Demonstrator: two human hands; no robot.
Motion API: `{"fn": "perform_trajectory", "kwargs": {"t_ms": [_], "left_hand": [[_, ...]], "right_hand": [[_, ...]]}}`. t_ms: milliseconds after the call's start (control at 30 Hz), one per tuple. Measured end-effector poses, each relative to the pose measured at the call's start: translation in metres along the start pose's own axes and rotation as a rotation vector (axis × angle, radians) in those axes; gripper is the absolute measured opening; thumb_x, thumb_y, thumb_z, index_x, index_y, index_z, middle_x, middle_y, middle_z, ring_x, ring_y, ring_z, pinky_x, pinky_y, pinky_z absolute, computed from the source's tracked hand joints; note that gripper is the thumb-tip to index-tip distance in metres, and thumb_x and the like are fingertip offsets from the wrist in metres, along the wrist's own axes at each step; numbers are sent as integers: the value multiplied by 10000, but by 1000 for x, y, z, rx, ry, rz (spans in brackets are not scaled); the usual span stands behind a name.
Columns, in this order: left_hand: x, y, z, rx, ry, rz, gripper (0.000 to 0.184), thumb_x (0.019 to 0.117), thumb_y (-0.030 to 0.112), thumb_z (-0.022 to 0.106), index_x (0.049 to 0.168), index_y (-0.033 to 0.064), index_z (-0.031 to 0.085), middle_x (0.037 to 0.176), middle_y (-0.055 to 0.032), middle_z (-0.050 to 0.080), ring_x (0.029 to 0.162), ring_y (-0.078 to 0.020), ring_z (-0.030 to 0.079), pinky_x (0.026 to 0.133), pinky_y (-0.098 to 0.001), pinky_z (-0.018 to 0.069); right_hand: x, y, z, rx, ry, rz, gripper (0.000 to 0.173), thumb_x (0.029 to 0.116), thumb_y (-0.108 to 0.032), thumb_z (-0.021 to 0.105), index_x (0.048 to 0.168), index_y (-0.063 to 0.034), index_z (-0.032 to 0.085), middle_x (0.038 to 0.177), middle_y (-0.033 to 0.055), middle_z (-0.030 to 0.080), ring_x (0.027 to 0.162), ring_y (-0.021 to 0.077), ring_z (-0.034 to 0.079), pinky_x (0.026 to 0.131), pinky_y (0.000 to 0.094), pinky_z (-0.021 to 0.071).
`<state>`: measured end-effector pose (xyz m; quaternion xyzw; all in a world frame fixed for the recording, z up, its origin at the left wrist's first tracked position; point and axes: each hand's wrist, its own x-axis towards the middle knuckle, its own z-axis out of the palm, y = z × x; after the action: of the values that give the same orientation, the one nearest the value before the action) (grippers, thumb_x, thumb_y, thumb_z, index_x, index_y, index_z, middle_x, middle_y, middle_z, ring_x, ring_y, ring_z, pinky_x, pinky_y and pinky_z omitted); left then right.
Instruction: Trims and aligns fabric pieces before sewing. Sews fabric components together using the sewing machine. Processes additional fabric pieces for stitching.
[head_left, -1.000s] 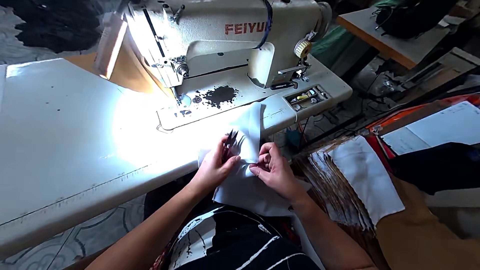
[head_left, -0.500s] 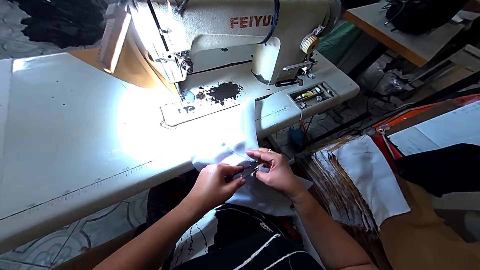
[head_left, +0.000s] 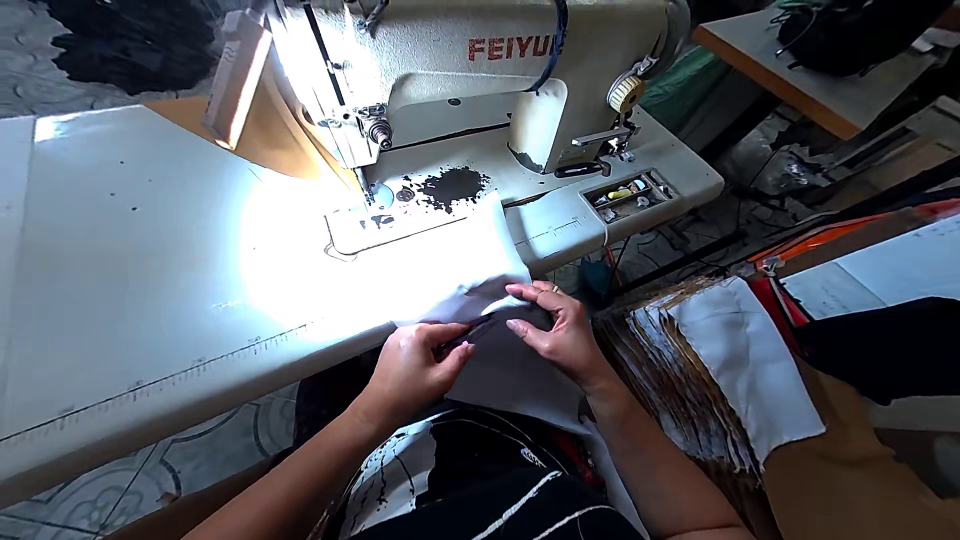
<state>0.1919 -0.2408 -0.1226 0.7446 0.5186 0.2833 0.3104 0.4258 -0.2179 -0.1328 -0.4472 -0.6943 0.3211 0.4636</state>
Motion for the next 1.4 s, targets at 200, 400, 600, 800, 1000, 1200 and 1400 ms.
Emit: {"fn": "perform_trajectory", "kwargs": {"t_ms": [200,400,600,800,1000,1200,1400], "left_hand": [[3,4,-7,7,-24,18,366,943,352,587,1134,111,784,914,-36,743,805,-105,664,756,-358,539],[9,9,-8,-2,-70,-4,368,949,354,595,1166,117,775,937,-23,743,788,-78,648,743,-321,529],[13,17,-8,-72,-144,-46,361,949,349,607,1168,112,767,965,-7,750,798,-35,649,745,-285,526],[16,20,-3,-139,-129,-20,307,966,298,613,1150,111,773,988,9,763,830,8,663,777,-238,535],[24,29,-10,-142,-98,67,263,964,245,619,1107,99,785,923,13,759,786,24,654,745,-216,537],[92,20,-25,64,151,149,265,972,129,656,1202,24,731,703,-46,591,558,-114,478,534,-303,415],[158,1,-13,258,268,262,596,899,256,771,1414,20,586,1341,-298,582,1226,-475,577,1001,-657,454]], "right_hand": [[8,1,4,118,71,-16,413,765,66,748,1174,14,727,1147,102,720,1039,106,688,909,278,590],[9,-5,0,186,-50,77,501,763,70,733,1259,24,681,1157,107,678,770,26,653,703,181,582],[8,-11,-5,230,-201,107,566,787,66,714,1344,-1,638,1268,118,652,760,21,659,689,174,580],[9,-10,-3,282,-250,116,593,765,71,736,1345,1,634,1247,96,662,743,7,651,682,162,575],[12,-10,-36,102,-43,30,372,840,7,706,1211,9,707,1169,85,708,801,46,686,717,228,605],[8,-21,-118,-359,570,-78,167,938,-137,714,971,27,711,801,-17,676,648,-73,585,618,121,519],[6,-34,-114,-532,518,-10,285,948,-245,695,814,6,710,637,-5,582,553,-24,472,542,172,416]]}}
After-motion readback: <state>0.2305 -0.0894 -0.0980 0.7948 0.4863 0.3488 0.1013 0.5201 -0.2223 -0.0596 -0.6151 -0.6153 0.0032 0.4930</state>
